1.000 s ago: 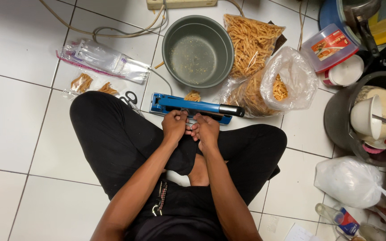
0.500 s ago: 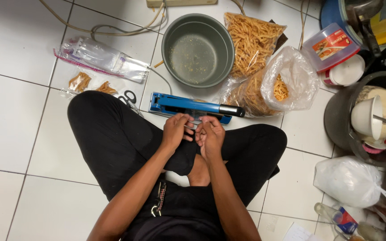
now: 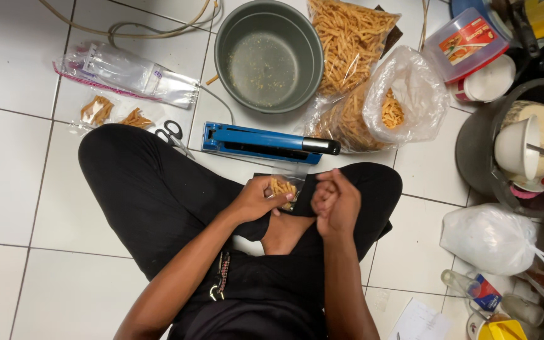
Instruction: The person fills small plastic bags with snacks from a large bag and a bowl by hand, then uses a heat sealer to seal each bag.
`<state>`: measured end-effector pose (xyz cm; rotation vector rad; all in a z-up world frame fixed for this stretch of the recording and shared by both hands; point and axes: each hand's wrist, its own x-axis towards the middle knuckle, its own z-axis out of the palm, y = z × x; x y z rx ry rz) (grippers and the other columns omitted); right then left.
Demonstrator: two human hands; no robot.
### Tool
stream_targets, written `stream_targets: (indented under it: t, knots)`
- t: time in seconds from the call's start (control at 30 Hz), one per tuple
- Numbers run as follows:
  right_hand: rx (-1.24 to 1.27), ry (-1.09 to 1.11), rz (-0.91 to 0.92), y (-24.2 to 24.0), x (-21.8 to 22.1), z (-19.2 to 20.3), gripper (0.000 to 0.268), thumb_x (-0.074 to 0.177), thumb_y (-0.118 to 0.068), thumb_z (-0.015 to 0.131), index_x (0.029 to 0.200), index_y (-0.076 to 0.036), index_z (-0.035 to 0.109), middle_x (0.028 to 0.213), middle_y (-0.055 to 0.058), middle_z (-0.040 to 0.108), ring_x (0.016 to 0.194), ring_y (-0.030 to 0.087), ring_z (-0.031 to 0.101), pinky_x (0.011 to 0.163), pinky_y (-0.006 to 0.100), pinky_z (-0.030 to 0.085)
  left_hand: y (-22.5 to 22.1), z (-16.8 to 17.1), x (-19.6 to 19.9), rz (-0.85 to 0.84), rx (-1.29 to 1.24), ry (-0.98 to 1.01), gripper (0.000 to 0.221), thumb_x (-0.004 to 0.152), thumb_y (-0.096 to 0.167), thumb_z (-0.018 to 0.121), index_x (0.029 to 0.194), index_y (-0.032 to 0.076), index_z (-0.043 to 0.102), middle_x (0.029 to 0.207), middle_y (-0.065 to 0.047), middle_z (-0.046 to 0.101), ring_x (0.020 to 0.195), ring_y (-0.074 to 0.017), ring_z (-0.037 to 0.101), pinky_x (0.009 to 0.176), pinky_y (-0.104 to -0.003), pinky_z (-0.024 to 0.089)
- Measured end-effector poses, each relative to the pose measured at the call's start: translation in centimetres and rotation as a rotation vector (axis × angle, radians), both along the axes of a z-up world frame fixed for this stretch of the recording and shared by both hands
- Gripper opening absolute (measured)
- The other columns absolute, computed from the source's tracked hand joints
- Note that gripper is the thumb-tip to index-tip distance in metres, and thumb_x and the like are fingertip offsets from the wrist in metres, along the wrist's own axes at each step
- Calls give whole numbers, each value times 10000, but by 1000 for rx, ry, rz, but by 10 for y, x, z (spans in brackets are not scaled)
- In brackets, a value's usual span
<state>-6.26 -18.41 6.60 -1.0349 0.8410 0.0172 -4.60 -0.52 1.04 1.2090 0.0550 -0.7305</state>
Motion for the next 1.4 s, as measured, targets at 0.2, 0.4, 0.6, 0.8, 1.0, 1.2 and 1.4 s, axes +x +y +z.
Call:
stream_targets:
  t: [0.2, 0.4, 0.6, 0.8, 1.0, 1.2, 1.4]
  knots:
    - [-323, -55, 476, 3, 7, -10, 300, 813, -141, 835, 1084, -35, 765, 691, 97, 652, 464, 83, 490, 346, 172, 369, 2, -11, 2, -87, -2, 3, 277, 928, 150, 741, 1070, -60, 630, 932, -258, 736, 615, -191, 723, 558, -298, 654]
    - [-497, -55, 436, 14, 18, -49, 40, 803, -36, 803, 842, -46, 798, 587, 39, 612, 471, 24, 488, 423, 164, 363, 3, -7, 2, -93, 26, 77, 294, 901, 105, 745, 1093, -98, 653, 966, -252, 730, 710, -250, 737, 550, -328, 665]
    - [-460, 8, 495, 16, 37, -37, 295, 1015, -252, 597, 955, -31, 784, 614, 115, 626, 367, 55, 421, 375, 158, 347, 2, -17, 8, 64, 71, 192, 332, 908, 97, 723, 1141, -109, 607, 986, -295, 709, 718, -322, 753, 565, -348, 671]
    - [-451, 106, 385, -36, 50, -46, 234, 975, -82, 487, 1062, 64, 648, 848, 199, 731, 487, 169, 661, 271, 177, 380, -1, -17, 18, 173, 176, 262, 345, 920, 144, 722, 1137, -102, 616, 970, -286, 699, 711, -333, 752, 587, -342, 688]
    - [-877, 249, 192, -73, 47, -32, 257, 913, -171, 519, 820, -155, 758, 485, 82, 605, 314, 155, 538, 267, 230, 370, -2, -8, 24, 219, 210, 266, 363, 937, 140, 677, 1179, -107, 568, 975, -312, 676, 693, -345, 747, 575, -322, 684]
    - [-1037, -284, 134, -37, 79, 32, 225, 1026, -150, 604, 839, -99, 719, 650, 60, 650, 596, 110, 587, 591, 217, 490, -2, 0, 28, 304, 296, 273, 379, 936, 137, 657, 1205, -106, 543, 874, -275, 686, 637, -327, 741, 557, -313, 675]
    - [-1331, -21, 782, -3, 122, 46, 348, 1048, -352, 510, 1045, -80, 729, 968, 159, 721, 1014, 374, 662, 892, 515, 496, -3, -11, 29, 276, 360, 272, 354, 960, 172, 625, 1208, -64, 533, 761, -218, 701, 552, -271, 727, 518, -269, 661]
